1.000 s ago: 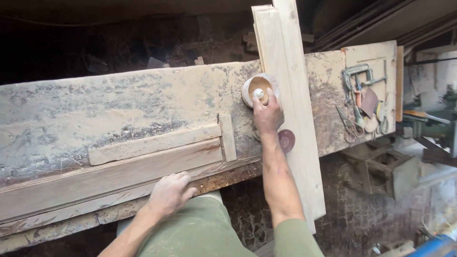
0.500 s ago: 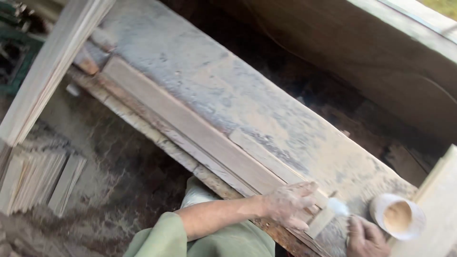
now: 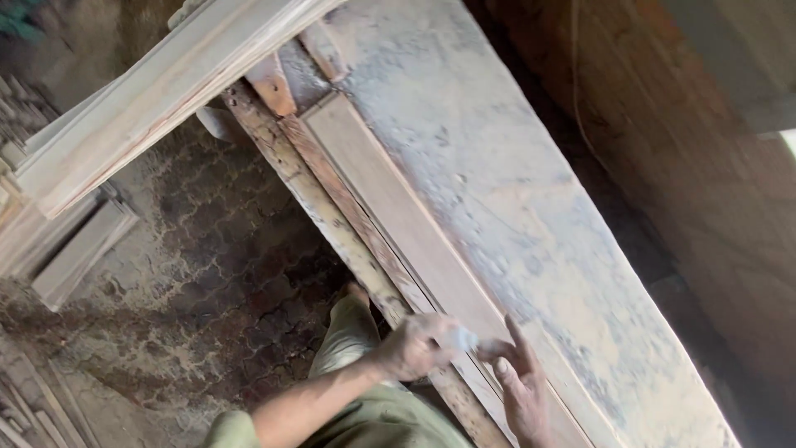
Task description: Applying glue to wooden slats and sanding them smooth using an angle grinder.
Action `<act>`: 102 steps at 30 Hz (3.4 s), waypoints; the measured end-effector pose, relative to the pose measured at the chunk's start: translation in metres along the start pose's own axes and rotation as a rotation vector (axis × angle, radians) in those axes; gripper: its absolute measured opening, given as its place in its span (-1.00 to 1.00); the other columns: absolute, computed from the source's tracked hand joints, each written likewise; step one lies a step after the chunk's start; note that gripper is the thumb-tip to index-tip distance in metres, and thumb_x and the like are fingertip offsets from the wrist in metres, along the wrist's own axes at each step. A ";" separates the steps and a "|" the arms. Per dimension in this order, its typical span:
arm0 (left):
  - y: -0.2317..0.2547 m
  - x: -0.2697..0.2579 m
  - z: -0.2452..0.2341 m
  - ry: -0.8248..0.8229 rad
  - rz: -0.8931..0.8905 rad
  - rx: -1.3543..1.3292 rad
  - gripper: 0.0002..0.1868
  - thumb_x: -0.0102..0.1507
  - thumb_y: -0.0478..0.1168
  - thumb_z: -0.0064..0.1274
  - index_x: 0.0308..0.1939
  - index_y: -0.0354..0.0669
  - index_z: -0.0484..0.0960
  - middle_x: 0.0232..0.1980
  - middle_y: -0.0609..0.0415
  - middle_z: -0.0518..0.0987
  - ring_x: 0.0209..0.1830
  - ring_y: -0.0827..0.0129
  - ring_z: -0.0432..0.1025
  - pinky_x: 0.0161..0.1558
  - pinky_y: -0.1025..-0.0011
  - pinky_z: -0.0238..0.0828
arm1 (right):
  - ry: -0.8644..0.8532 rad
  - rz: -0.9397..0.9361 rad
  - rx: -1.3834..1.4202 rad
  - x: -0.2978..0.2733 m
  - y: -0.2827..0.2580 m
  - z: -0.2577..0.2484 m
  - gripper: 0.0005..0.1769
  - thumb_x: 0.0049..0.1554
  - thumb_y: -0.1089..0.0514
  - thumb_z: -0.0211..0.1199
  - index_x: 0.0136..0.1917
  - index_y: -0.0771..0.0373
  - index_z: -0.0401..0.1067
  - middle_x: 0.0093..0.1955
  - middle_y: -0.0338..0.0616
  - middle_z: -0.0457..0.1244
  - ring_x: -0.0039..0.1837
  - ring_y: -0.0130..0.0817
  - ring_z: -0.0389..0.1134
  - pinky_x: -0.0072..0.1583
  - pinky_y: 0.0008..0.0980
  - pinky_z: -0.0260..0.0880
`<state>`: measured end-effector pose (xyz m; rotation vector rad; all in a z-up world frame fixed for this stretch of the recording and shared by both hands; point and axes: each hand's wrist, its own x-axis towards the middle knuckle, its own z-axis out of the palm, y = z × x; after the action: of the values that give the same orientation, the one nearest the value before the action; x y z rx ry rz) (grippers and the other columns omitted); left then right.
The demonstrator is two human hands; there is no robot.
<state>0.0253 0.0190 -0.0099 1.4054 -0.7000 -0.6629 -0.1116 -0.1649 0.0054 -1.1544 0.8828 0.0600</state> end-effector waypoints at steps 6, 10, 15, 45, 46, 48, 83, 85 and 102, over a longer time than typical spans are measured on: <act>-0.042 0.040 -0.213 0.428 0.166 0.528 -0.87 0.30 -0.39 0.15 -0.17 -0.22 0.49 -0.17 -0.03 0.61 -0.51 0.46 0.34 -0.56 0.63 0.42 | 0.222 -0.425 -1.092 0.122 0.031 0.081 -0.01 0.10 -0.23 0.22 0.59 0.34 0.00 0.50 0.30 0.06 0.52 0.23 0.05 0.42 0.28 0.12; -0.089 0.044 -0.298 0.495 0.126 0.854 -0.74 0.22 -0.37 0.28 -0.10 -0.46 0.58 -0.08 -0.24 0.57 -0.30 0.22 0.49 -0.36 0.46 0.59 | 0.395 -0.609 -1.357 0.150 -0.001 0.130 -0.57 0.21 -0.20 -0.14 0.03 0.17 0.27 0.03 -0.04 0.02 0.13 -0.09 0.10 0.25 0.07 0.13; -0.070 0.072 -0.324 0.385 0.036 0.888 -0.78 0.14 -0.39 0.31 -0.27 -0.36 0.54 -0.12 -0.17 0.60 -0.35 0.24 0.50 -0.28 0.40 0.55 | 0.395 -0.682 -1.378 0.158 0.007 0.129 -0.51 0.22 -0.16 -0.15 0.18 0.25 0.21 0.18 0.08 0.02 0.27 0.00 0.05 0.32 0.04 0.03; -0.121 0.043 -0.302 0.397 -0.011 0.812 -0.75 0.19 -0.24 0.26 -0.55 -0.17 0.57 -0.21 -0.15 0.66 -0.33 0.02 0.58 -0.33 0.20 0.53 | 0.440 -0.759 -1.447 0.167 0.061 0.076 -0.18 0.25 -0.34 -0.06 0.51 0.30 0.22 0.45 0.30 0.06 0.52 0.36 0.01 0.48 0.17 -0.05; -0.121 0.042 -0.299 0.357 -0.046 0.785 -0.77 0.21 -0.24 0.24 -0.54 -0.16 0.60 -0.24 -0.17 0.67 -0.34 0.04 0.59 -0.32 0.19 0.56 | 0.439 -0.758 -1.442 0.166 0.060 0.076 -0.18 0.25 -0.35 -0.06 0.50 0.30 0.23 0.45 0.30 0.06 0.52 0.36 0.01 0.48 0.16 -0.06; -0.109 0.049 -0.293 0.353 -0.034 0.779 -0.74 0.22 -0.23 0.23 -0.56 -0.15 0.60 -0.25 -0.15 0.67 -0.37 0.07 0.58 -0.30 0.21 0.55 | 0.439 -0.758 -1.441 0.167 0.058 0.078 -0.19 0.25 -0.34 -0.06 0.51 0.29 0.22 0.45 0.30 0.06 0.52 0.35 0.01 0.48 0.15 -0.06; -0.089 0.081 -0.226 0.274 0.083 0.879 -0.68 0.19 -0.14 0.23 -0.60 -0.09 0.49 -0.23 0.01 0.62 -0.36 0.16 0.52 -0.17 0.18 0.34 | 0.479 -0.722 -1.435 0.166 0.063 0.071 -0.14 0.22 -0.43 -0.03 0.49 0.24 0.27 0.48 0.24 0.08 0.55 0.29 0.02 0.50 0.12 -0.09; -0.091 0.075 -0.220 0.195 0.019 0.820 -0.76 0.18 -0.19 0.24 -0.57 -0.07 0.60 -0.24 -0.01 0.66 -0.34 0.20 0.53 -0.11 0.18 0.34 | 0.468 -0.737 -1.455 0.166 0.062 0.069 -0.14 0.22 -0.42 -0.03 0.49 0.25 0.27 0.48 0.25 0.07 0.54 0.29 0.02 0.49 0.11 -0.08; -0.095 0.081 -0.244 0.214 0.003 0.894 -0.79 0.15 -0.22 0.30 -0.55 -0.12 0.62 -0.22 -0.04 0.67 -0.34 0.17 0.53 -0.05 0.13 0.34 | 0.473 -0.719 -1.416 0.166 0.063 0.071 -0.14 0.23 -0.45 -0.05 0.49 0.23 0.27 0.49 0.23 0.06 0.57 0.27 -0.01 0.50 0.14 -0.13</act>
<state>0.2651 0.1066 -0.1101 2.2490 -0.8692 -0.1646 0.0114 -0.1436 -0.1398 -2.8492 0.7224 -0.2284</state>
